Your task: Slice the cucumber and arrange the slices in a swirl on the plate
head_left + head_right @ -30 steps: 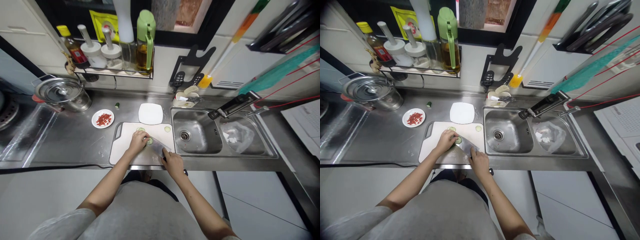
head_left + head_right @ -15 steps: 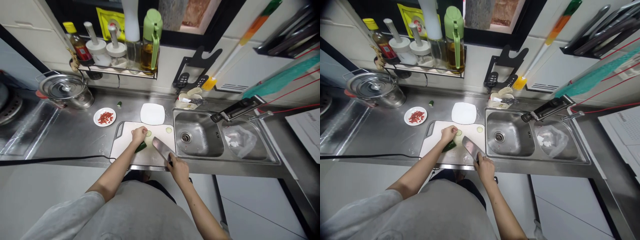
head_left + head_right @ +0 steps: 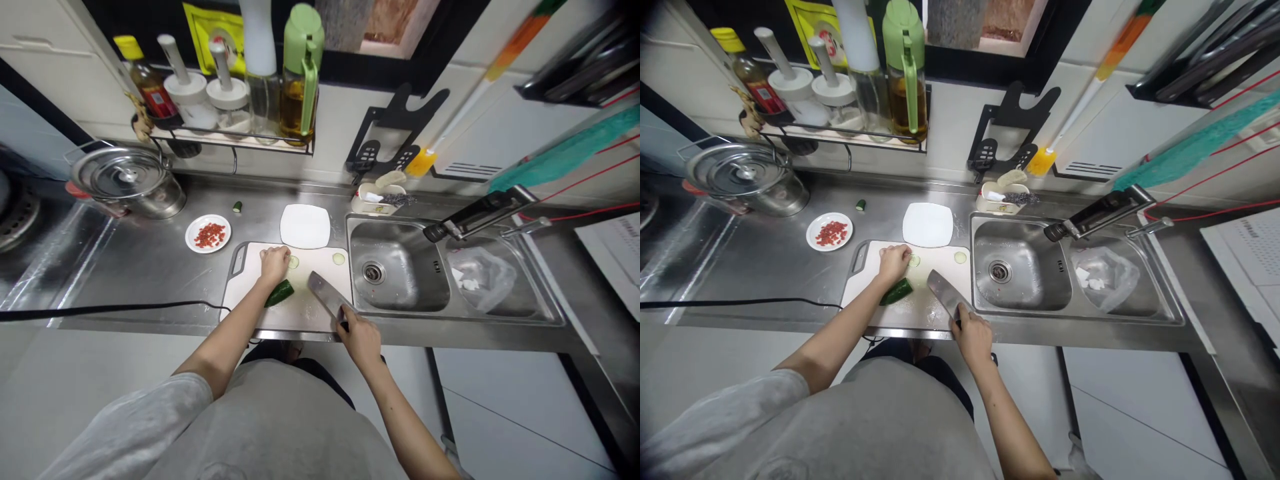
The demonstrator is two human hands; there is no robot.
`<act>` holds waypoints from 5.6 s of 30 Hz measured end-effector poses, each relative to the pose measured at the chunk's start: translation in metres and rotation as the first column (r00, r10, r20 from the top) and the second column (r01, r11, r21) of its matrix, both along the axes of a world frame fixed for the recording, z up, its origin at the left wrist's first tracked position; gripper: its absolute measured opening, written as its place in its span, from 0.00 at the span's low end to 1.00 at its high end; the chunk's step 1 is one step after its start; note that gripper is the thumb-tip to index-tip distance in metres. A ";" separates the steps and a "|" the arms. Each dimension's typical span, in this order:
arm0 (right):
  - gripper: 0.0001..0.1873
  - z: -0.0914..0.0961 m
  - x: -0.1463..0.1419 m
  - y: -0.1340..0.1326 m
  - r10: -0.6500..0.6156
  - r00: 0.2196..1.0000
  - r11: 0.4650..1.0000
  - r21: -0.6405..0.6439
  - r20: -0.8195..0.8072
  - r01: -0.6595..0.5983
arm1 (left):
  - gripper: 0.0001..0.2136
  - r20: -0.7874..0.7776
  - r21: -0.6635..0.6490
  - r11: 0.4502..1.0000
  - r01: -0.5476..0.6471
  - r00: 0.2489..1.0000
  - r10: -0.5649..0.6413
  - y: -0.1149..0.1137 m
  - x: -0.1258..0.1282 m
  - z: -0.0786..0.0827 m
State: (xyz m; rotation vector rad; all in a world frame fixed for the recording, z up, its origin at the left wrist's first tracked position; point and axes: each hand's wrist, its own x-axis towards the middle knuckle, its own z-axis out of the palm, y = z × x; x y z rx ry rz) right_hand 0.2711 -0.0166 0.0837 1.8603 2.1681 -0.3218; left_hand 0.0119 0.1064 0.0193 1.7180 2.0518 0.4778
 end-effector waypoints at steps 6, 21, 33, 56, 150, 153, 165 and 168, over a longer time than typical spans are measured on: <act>0.21 0.002 -0.005 0.003 -0.026 0.999 1.000 -0.012 -0.033 0.025 | 0.05 0.025 0.060 0.981 -0.185 0.983 0.184 -0.006 -0.006 0.004; 0.20 0.013 -0.036 0.018 -0.092 0.970 0.970 -0.240 -0.225 0.037 | 0.11 0.181 0.370 0.926 0.070 0.973 -0.146 -0.112 -0.009 -0.007; 0.16 0.034 -0.072 0.019 0.045 0.987 0.942 -0.323 -0.155 -0.093 | 0.12 0.095 0.335 0.933 0.132 0.980 -0.173 -0.112 -0.010 -0.019; 0.17 0.030 -0.073 0.018 0.079 0.980 0.918 -0.370 -0.185 -0.144 | 0.12 0.067 0.317 0.929 0.191 0.972 -0.223 -0.108 -0.014 -0.018; 0.18 0.002 -0.071 0.009 0.027 0.985 0.924 -0.372 -0.169 -0.089 | 0.11 0.060 0.526 0.820 0.226 0.952 -0.301 -0.107 -0.014 -0.017; 0.20 0.009 -0.061 0.008 0.006 0.986 0.950 -0.306 -0.168 -0.058 | 0.11 0.105 0.503 0.853 0.140 0.970 -0.221 -0.106 -0.013 -0.013; 0.27 0.004 -0.033 0.010 0.109 0.991 0.994 -0.001 -0.081 -0.110 | 0.13 0.069 0.394 0.897 0.199 0.967 -0.245 -0.064 0.007 0.017; 0.27 0.003 -0.030 0.009 0.119 0.991 0.993 0.024 -0.068 -0.118 | 0.09 0.028 0.369 0.889 0.271 0.953 -0.303 -0.059 0.008 0.018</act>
